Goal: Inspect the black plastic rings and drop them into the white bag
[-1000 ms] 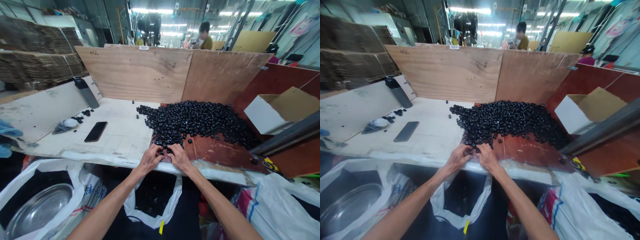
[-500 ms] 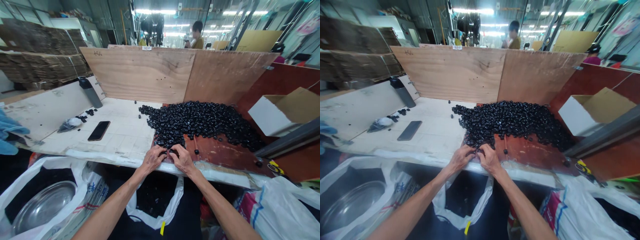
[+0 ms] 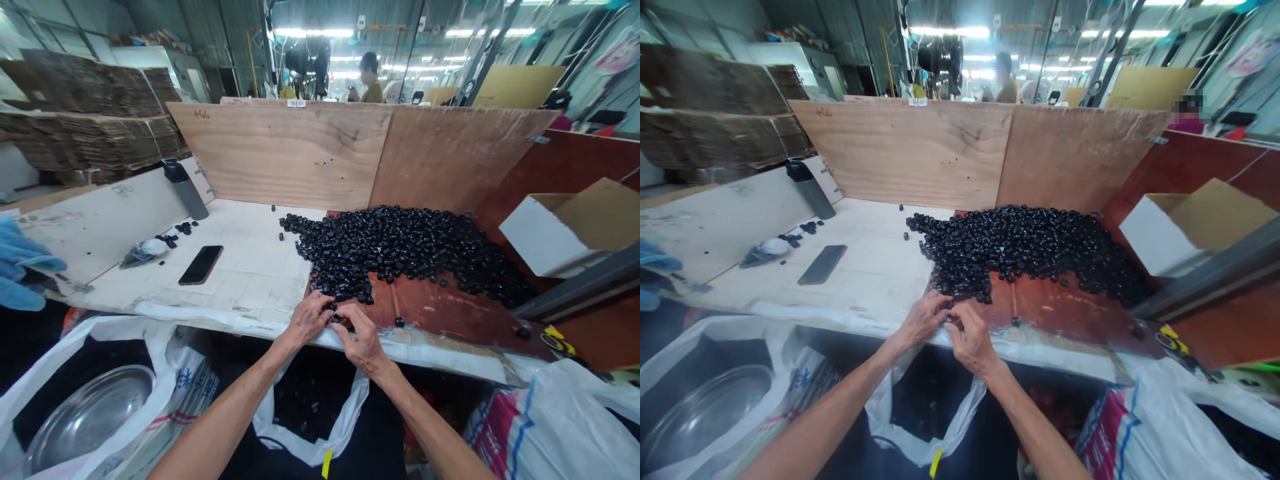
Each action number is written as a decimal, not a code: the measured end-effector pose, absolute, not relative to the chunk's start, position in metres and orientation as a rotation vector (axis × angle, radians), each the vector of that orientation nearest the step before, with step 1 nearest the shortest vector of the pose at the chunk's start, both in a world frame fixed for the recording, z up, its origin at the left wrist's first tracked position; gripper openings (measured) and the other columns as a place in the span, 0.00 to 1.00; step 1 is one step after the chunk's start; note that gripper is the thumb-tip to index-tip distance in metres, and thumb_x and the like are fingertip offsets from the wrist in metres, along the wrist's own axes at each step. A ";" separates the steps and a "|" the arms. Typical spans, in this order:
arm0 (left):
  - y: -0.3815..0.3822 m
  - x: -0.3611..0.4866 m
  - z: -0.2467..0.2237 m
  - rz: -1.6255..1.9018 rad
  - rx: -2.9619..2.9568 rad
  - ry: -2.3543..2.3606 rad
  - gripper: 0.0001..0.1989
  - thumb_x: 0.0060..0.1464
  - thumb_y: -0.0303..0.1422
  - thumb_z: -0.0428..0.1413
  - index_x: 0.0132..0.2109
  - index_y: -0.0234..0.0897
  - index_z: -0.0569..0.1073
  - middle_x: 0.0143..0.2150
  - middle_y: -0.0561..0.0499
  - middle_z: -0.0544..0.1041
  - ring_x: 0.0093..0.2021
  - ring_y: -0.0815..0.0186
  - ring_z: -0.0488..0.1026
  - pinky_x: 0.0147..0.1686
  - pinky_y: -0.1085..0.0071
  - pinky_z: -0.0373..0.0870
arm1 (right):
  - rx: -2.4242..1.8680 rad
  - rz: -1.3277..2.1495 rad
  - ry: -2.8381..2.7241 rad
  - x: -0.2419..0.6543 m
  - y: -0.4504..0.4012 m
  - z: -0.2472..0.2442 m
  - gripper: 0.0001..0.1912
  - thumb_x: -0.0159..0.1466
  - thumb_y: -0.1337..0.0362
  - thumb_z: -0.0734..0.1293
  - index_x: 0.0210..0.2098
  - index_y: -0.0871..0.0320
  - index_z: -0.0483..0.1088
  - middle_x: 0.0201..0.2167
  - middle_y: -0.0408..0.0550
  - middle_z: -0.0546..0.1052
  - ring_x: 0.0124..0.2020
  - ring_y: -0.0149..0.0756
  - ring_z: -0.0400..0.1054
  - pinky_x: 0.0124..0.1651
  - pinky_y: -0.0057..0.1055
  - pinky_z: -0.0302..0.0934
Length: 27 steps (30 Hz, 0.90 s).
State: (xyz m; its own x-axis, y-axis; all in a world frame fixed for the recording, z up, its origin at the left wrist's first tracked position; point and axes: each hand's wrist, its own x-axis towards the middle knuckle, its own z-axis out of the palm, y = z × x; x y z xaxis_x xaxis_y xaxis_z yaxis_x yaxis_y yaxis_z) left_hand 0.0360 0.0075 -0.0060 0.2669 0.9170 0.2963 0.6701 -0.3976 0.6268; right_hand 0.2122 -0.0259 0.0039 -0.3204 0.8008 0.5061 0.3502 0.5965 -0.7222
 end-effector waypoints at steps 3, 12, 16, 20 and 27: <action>0.009 0.034 -0.010 0.905 2.156 1.393 0.14 0.57 0.23 0.53 0.47 0.39 0.76 0.44 0.47 0.76 0.46 0.61 0.74 0.49 0.64 0.72 | -0.927 0.650 -1.988 0.206 -0.023 0.002 0.06 0.64 0.70 0.62 0.40 0.56 0.67 0.35 0.47 0.72 0.38 0.38 0.69 0.43 0.34 0.65; 0.006 0.037 -0.019 1.025 2.133 1.529 0.06 0.57 0.26 0.54 0.35 0.38 0.75 0.41 0.48 0.73 0.42 0.62 0.73 0.45 0.65 0.73 | -1.101 0.746 -1.716 0.214 -0.005 -0.007 0.08 0.64 0.68 0.63 0.42 0.56 0.69 0.37 0.48 0.75 0.38 0.38 0.72 0.42 0.34 0.69; -0.002 0.037 -0.012 1.064 2.152 1.514 0.05 0.56 0.26 0.53 0.35 0.39 0.72 0.37 0.50 0.75 0.41 0.61 0.74 0.45 0.64 0.72 | -1.033 0.673 -1.748 0.209 -0.016 0.002 0.06 0.63 0.68 0.64 0.40 0.56 0.70 0.37 0.49 0.74 0.38 0.39 0.71 0.42 0.34 0.68; -0.009 0.036 -0.005 1.142 1.937 1.588 0.05 0.56 0.30 0.55 0.41 0.40 0.69 0.35 0.52 0.76 0.34 0.63 0.76 0.39 0.66 0.73 | -0.956 0.620 -1.738 0.204 -0.027 0.010 0.08 0.65 0.69 0.63 0.43 0.56 0.70 0.41 0.50 0.75 0.43 0.40 0.70 0.47 0.36 0.67; -0.008 0.036 -0.014 1.350 1.645 1.418 0.12 0.54 0.31 0.58 0.45 0.38 0.68 0.39 0.51 0.76 0.31 0.68 0.77 0.33 0.71 0.75 | -1.125 0.659 -1.759 0.203 -0.012 0.000 0.08 0.62 0.70 0.64 0.39 0.56 0.73 0.38 0.49 0.76 0.40 0.40 0.72 0.44 0.36 0.67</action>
State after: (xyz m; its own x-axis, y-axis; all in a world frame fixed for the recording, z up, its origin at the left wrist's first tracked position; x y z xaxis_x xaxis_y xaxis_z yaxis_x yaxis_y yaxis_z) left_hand 0.0355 -0.0078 -0.0140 -0.0750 0.9455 0.3168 0.3635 -0.2699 0.8917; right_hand 0.2027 -0.0124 0.0002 -0.1629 0.8974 0.4101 0.4071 0.4398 -0.8005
